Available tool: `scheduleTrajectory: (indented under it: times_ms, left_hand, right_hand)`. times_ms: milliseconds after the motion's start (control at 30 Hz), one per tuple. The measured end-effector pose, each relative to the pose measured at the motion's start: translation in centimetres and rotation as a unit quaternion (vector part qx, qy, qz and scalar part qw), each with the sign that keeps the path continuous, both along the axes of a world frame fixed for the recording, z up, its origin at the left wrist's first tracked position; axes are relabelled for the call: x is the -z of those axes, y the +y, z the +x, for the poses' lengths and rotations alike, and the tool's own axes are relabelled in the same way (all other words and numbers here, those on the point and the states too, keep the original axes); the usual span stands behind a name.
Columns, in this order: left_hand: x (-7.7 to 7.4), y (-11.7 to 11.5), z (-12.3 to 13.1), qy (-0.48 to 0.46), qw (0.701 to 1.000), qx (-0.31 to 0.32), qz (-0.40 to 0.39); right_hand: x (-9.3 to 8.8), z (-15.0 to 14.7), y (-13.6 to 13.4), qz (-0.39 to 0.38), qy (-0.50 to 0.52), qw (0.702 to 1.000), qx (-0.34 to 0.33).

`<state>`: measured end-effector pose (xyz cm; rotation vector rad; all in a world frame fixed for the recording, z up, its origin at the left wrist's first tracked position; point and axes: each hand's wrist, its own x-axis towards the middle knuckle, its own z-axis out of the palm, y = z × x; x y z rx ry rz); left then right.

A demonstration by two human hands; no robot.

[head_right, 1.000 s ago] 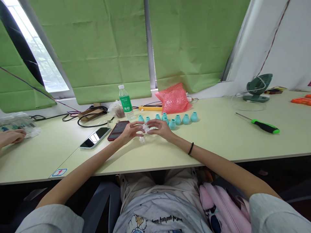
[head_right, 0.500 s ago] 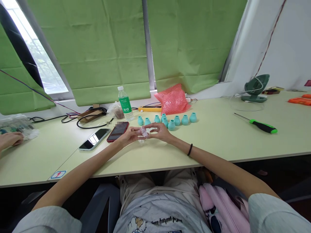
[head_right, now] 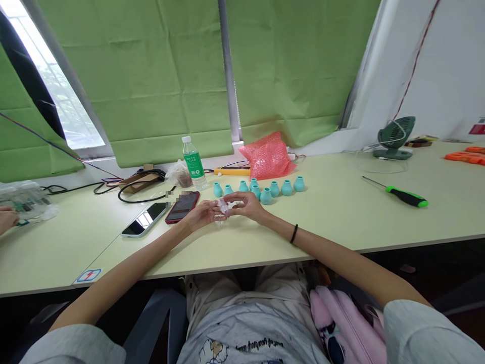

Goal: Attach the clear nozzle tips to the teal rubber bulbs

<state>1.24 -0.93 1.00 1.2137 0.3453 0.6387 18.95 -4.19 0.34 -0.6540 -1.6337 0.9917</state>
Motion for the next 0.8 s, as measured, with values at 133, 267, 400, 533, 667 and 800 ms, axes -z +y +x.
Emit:
scheduleTrajectory:
  times_ms: [133, 267, 400, 533, 667, 800]
  left_hand:
    - [0.0, -0.2, 0.1, 0.006, 1.000, -0.012, 0.008]
    - [0.0, -0.4, 0.4, 0.010, 0.998, -0.047, 0.035]
    - [-0.1, -0.1, 0.5, -0.011, 0.994, -0.097, 0.049]
    - [-0.1, 0.6, 0.2, -0.025, 0.989, -0.136, 0.051]
    - [-0.2, 0.8, 0.1, -0.021, 0.989, -0.142, 0.040]
    - [-0.1, 0.7, 0.2, -0.020, 0.989, -0.139, 0.045]
  right_hand:
    - [0.1, -0.1, 0.1, -0.002, -0.012, 1.000, 0.007]
    - [0.0, -0.1, -0.1, 0.018, -0.033, 0.999, 0.005]
    - [-0.8, 0.4, -0.4, 0.117, -0.112, 0.986, 0.046]
    - [-2.1, 2.2, -0.1, 0.287, -0.223, 0.884, 0.293]
    - [-3.2, 5.1, 0.8, 0.257, -0.363, 0.742, 0.501]
    - [-3.4, 7.4, 1.6, 0.063, -0.496, 0.677, 0.540]
